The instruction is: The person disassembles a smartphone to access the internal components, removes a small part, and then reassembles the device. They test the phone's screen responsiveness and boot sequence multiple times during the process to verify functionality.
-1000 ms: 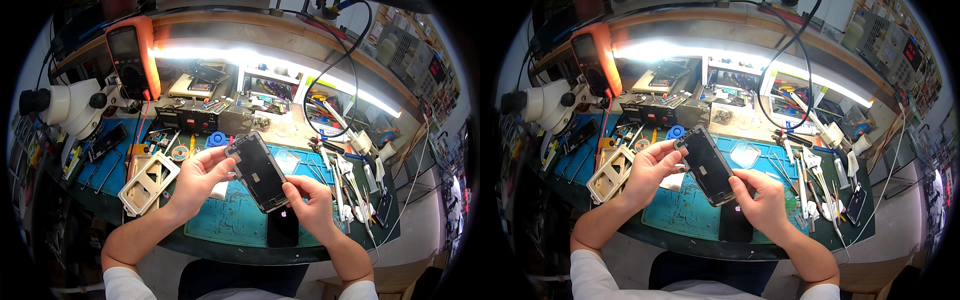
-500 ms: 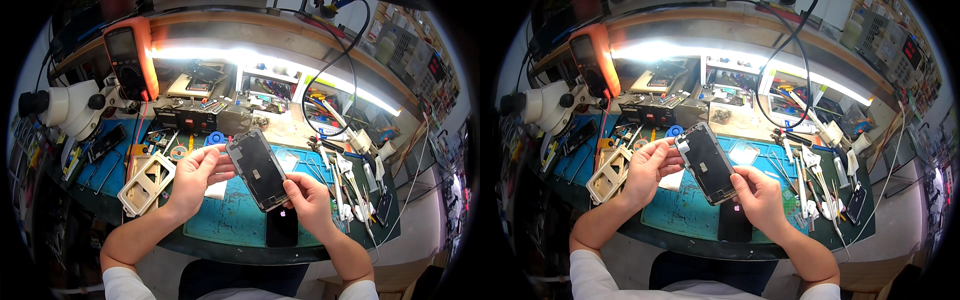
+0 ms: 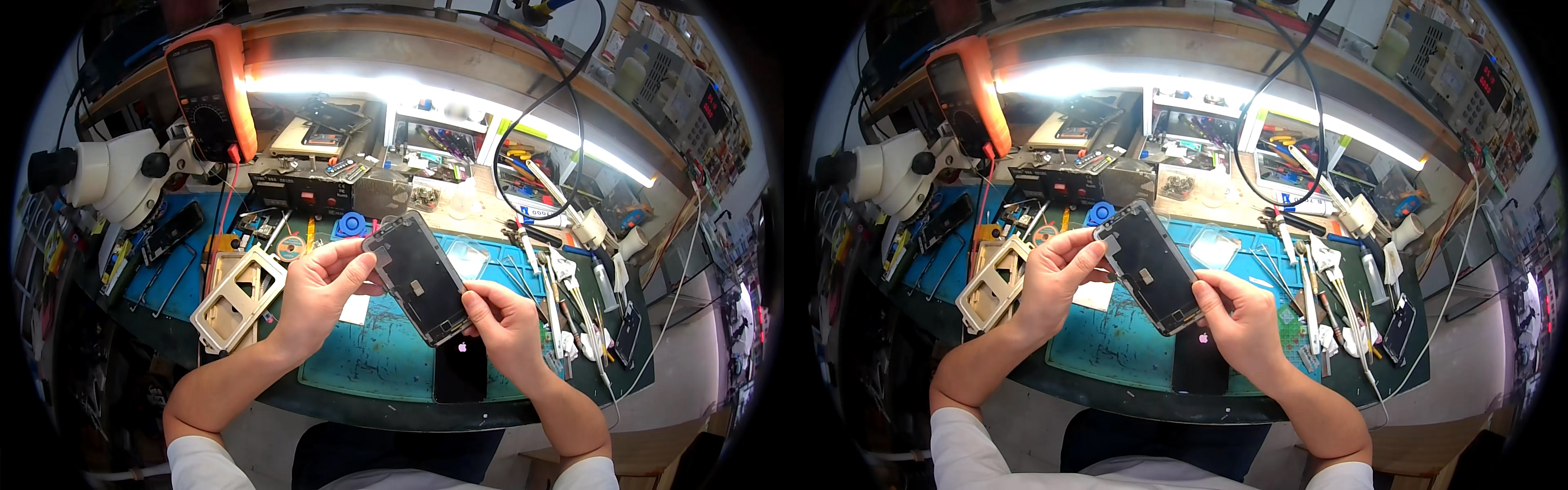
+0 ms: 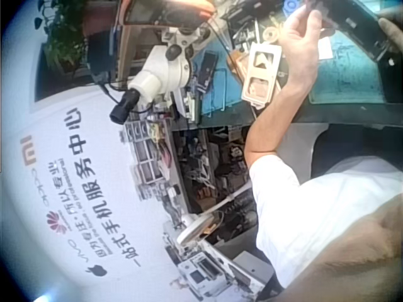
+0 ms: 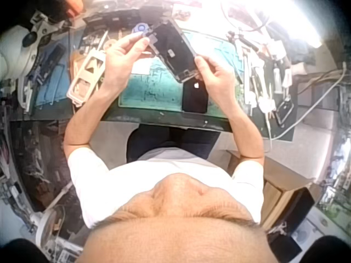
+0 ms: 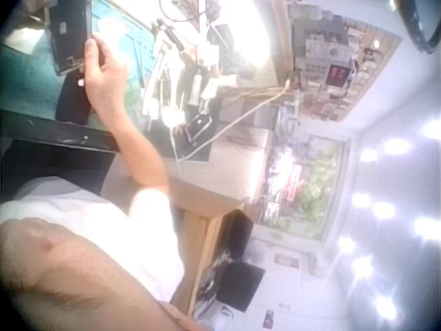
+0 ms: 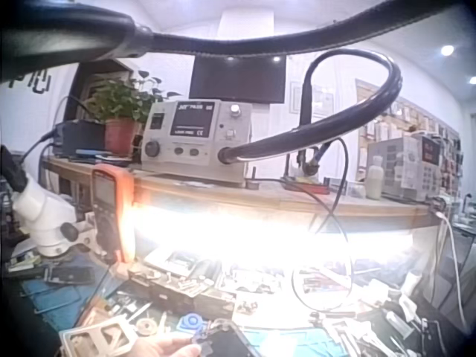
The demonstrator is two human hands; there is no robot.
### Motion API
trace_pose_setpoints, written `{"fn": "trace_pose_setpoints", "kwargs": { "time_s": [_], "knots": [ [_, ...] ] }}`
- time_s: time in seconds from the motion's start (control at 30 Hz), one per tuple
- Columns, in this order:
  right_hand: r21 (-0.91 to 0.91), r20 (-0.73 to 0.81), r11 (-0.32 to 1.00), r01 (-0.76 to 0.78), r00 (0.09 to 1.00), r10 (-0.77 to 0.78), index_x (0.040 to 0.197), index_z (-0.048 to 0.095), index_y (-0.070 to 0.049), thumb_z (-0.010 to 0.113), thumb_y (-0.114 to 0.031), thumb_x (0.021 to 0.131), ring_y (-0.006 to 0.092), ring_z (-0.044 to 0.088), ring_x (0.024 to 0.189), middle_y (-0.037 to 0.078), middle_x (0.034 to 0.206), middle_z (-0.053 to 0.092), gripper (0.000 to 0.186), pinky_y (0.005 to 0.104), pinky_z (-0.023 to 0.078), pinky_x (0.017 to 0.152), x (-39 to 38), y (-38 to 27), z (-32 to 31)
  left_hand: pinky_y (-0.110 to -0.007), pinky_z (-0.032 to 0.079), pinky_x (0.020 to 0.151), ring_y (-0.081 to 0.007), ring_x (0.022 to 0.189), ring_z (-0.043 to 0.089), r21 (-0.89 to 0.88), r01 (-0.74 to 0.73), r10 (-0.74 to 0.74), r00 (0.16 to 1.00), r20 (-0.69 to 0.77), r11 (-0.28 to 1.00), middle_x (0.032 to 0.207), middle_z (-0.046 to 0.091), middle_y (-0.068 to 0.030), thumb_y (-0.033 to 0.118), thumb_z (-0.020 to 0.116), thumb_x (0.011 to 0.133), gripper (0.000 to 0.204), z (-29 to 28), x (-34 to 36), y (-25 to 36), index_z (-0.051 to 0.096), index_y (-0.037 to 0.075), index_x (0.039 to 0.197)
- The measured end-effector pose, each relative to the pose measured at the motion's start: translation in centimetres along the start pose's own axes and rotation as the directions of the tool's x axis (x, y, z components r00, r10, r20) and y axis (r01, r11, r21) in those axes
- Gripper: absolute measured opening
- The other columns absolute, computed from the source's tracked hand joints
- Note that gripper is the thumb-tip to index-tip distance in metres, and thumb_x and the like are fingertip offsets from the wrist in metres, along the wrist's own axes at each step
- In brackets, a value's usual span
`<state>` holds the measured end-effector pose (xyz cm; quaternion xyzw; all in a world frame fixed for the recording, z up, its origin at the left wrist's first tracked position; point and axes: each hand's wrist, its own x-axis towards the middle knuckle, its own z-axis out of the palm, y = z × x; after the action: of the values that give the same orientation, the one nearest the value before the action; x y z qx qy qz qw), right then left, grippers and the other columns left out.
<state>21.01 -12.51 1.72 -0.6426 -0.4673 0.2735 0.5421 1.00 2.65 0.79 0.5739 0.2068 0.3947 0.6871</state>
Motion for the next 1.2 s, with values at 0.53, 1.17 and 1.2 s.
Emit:
{"fn": "trace_pose_setpoints", "kwargs": {
  "time_s": [0.53, 1.17, 1.2],
  "knots": [
    [-0.061, -0.013, 0.997, 0.042, 0.999, -0.043, 0.118, 0.071, 0.003, 0.064, -0.01, 0.1, 0.0085, 0.064, 0.066, 0.006, 0.085, 0.072, 0.023, 0.0238, 0.052, 0.058, 0.1, 0.2, -0.1, -0.031, 0.06, 0.086, -0.0146, 0.095, 0.072, 0.002, -0.007, 0.007, 1.0, 0.005, 1.0, 0.112, 0.073, -0.0121, 0.012, 0.062, 0.102, 0.031, 0.1, 0.0, 0.0, 0.063, -0.005, 0.128],
    [0.331, 0.261, 0.917, -0.222, 0.956, 0.137, 0.138, 0.059, -0.001, 0.047, -0.007, 0.107, 0.0088, 0.065, 0.079, 0.006, 0.097, 0.069, 0.035, 0.0228, 0.054, 0.07, 0.6, 0.4, -1.1, -0.029, 0.06, 0.087, -0.0143, 0.104, 0.069, -0.113, 0.153, -0.163, 0.983, -0.088, 0.982, 0.122, 0.068, -0.0103, 0.009, 0.063, 0.1, 0.04, 0.0, 0.6, -0.2, 0.054, -0.004, 0.137],
    [0.325, 0.264, 0.919, -0.223, 0.955, 0.138, 0.138, 0.059, -0.001, 0.047, -0.007, 0.107, 0.0089, 0.065, 0.079, 0.006, 0.097, 0.069, 0.035, 0.0229, 0.054, 0.07, 0.6, 0.4, -1.1, -0.029, 0.06, 0.087, -0.0141, 0.103, 0.069, -0.111, 0.151, -0.161, 0.982, -0.094, 0.982, 0.122, 0.068, -0.0101, 0.009, 0.063, 0.1, 0.04, 0.0, 0.5, -0.2, 0.054, -0.004, 0.137]
  ]
}}
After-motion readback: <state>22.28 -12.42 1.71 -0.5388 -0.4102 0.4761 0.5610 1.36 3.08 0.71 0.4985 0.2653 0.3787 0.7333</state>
